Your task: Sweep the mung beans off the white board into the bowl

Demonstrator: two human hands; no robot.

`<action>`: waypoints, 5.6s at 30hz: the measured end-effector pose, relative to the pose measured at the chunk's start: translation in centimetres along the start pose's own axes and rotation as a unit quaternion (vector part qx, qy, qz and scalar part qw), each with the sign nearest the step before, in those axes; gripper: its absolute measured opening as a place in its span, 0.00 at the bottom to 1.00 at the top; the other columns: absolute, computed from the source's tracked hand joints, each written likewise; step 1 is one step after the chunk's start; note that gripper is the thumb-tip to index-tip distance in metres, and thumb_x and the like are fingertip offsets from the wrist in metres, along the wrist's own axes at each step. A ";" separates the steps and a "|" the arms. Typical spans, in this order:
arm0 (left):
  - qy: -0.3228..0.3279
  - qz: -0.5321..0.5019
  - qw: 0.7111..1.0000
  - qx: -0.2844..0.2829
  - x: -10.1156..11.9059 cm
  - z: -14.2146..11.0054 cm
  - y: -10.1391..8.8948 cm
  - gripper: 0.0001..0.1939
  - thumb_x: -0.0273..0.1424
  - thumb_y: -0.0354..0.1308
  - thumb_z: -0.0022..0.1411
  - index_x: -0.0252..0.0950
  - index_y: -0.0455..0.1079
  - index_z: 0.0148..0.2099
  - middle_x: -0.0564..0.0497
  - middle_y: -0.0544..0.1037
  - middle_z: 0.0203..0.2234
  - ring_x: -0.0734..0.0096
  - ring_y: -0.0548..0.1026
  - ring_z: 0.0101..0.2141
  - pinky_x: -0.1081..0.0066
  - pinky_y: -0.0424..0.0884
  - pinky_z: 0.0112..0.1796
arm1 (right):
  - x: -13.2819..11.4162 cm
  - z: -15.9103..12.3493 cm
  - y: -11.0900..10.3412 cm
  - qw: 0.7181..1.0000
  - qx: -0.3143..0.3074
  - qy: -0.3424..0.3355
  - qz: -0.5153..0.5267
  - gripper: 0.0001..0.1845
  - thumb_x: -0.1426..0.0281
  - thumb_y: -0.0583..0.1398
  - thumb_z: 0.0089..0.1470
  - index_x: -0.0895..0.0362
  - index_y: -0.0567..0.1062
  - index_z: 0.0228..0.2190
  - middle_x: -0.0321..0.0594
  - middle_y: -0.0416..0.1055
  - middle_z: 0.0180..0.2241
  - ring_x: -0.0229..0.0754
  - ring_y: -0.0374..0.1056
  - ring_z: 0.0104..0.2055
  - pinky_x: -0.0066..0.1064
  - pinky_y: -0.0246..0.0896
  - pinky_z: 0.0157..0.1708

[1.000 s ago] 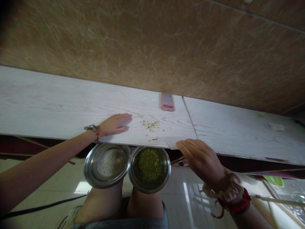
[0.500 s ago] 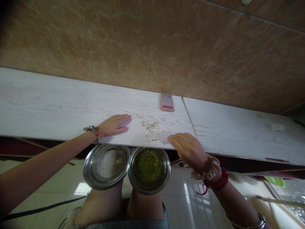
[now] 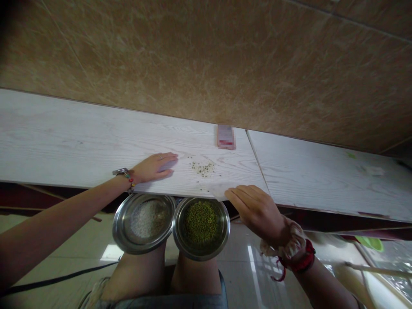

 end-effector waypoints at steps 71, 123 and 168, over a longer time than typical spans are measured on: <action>-0.006 -0.004 1.000 -0.011 0.1 0.0 0.0 0.27 0.43 0.45 0.64 0.33 0.59 0.60 0.40 0.65 0.60 0.58 0.63 0.59 0.60 0.59 0.57 | 5.3 -1.3 3.6 0.989 -0.046 0.044 -0.130 0.15 0.83 0.51 0.53 0.63 0.76 0.35 0.44 0.76 0.28 0.41 0.69 0.29 0.32 0.62 0.30; -0.006 -0.001 1.000 -0.006 0.1 0.0 -0.1 0.27 0.42 0.45 0.63 0.32 0.60 0.59 0.39 0.66 0.59 0.59 0.63 0.58 0.60 0.60 0.56 | -1.5 3.3 2.4 0.996 -0.056 -0.040 -0.048 0.16 0.82 0.48 0.57 0.61 0.74 0.32 0.42 0.74 0.27 0.39 0.63 0.29 0.32 0.57 0.28; -0.011 0.003 1.000 -0.017 0.0 -0.1 0.0 0.27 0.43 0.45 0.64 0.32 0.59 0.60 0.40 0.65 0.60 0.58 0.62 0.59 0.60 0.59 0.57 | 2.6 1.4 3.3 0.996 -0.012 0.044 -0.075 0.13 0.82 0.51 0.56 0.62 0.75 0.36 0.44 0.76 0.30 0.40 0.68 0.32 0.31 0.62 0.32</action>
Point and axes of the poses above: each hand's wrist, its own z-axis towards the middle knuckle, its own y-axis out of the palm, x = y × z, the point moved 10 cm from there along z, towards the middle knuckle
